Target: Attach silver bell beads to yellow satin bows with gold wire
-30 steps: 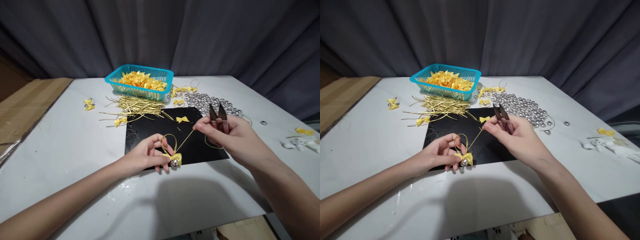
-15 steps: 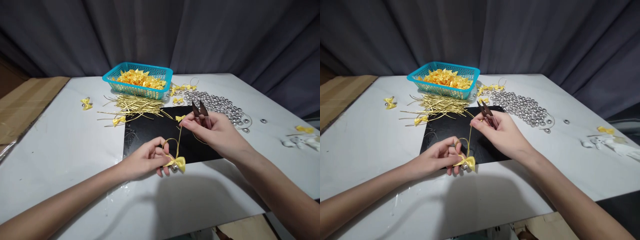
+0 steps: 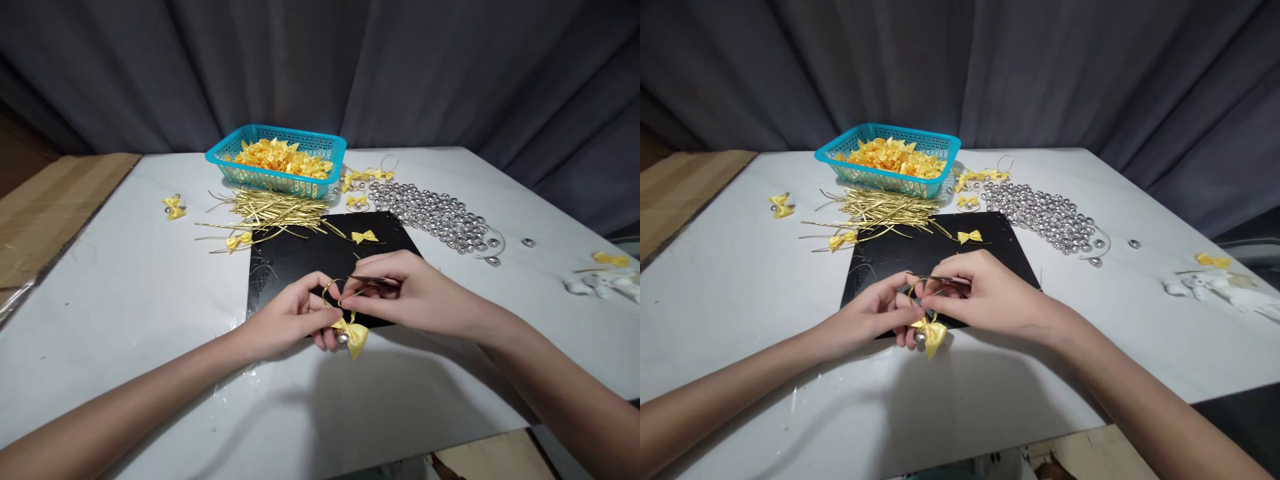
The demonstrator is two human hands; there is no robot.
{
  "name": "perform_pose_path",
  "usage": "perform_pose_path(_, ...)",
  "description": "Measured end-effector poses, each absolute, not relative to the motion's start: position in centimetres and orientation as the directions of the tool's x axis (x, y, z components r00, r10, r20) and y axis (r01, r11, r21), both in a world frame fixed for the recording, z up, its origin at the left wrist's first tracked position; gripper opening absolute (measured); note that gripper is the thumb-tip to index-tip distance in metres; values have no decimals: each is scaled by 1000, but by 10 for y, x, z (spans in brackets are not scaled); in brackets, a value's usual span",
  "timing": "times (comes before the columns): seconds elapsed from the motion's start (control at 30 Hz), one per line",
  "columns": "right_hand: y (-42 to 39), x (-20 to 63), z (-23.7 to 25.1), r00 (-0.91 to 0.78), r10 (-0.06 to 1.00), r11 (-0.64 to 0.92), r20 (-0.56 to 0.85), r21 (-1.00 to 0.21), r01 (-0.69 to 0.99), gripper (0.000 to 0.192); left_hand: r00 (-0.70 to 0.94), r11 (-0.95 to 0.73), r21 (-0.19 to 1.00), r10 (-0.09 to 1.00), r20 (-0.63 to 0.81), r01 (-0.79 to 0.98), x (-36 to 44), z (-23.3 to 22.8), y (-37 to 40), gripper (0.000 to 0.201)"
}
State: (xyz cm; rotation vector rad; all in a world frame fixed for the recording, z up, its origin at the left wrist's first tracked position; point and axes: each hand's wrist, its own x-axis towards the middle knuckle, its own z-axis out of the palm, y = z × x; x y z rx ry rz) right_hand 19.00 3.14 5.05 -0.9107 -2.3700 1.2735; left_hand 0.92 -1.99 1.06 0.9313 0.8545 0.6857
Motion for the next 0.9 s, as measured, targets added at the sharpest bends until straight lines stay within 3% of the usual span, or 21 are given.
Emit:
perform_pose_path(0.3, 48, 195, 37, -475, 879, 227, -44, -837, 498, 34, 466, 428, 889, 828, -313, -165, 8, 10, -20, 16)
perform_pose_path(0.47, 69, 215, 18, -356, 934, 329, 28, -456, 827, 31, 455, 436, 883, 831, -321, -173, 8, 9, -20, 14)
perform_pose_path(0.7, 72, 226, -5, -448, 878, 469, 167, -124, 874, 34, 458, 441, 881, 827, -327, -168, 8, 8, -19, 14)
perform_pose_path(0.77, 64, 221, 0, -434, 861, 482, 264, -159, 861, 32, 454, 443, 881, 828, -330, -166, 8, 8, -19, 14)
perform_pose_path(0.8, 58, 218, 4, -428, 851, 502, 304, -233, 833, 31, 454, 443, 880, 828, -329, -171, 8, 8, -19, 15)
perform_pose_path(0.87, 44, 210, 16, -453, 845, 535, 286, -471, 701, 28, 458, 438, 881, 830, -318, -182, 8, 8, -19, 16)
perform_pose_path(0.9, 38, 207, 23, -511, 840, 508, 183, -597, 620, 28, 460, 432, 883, 832, -311, -185, 8, 8, -19, 17)
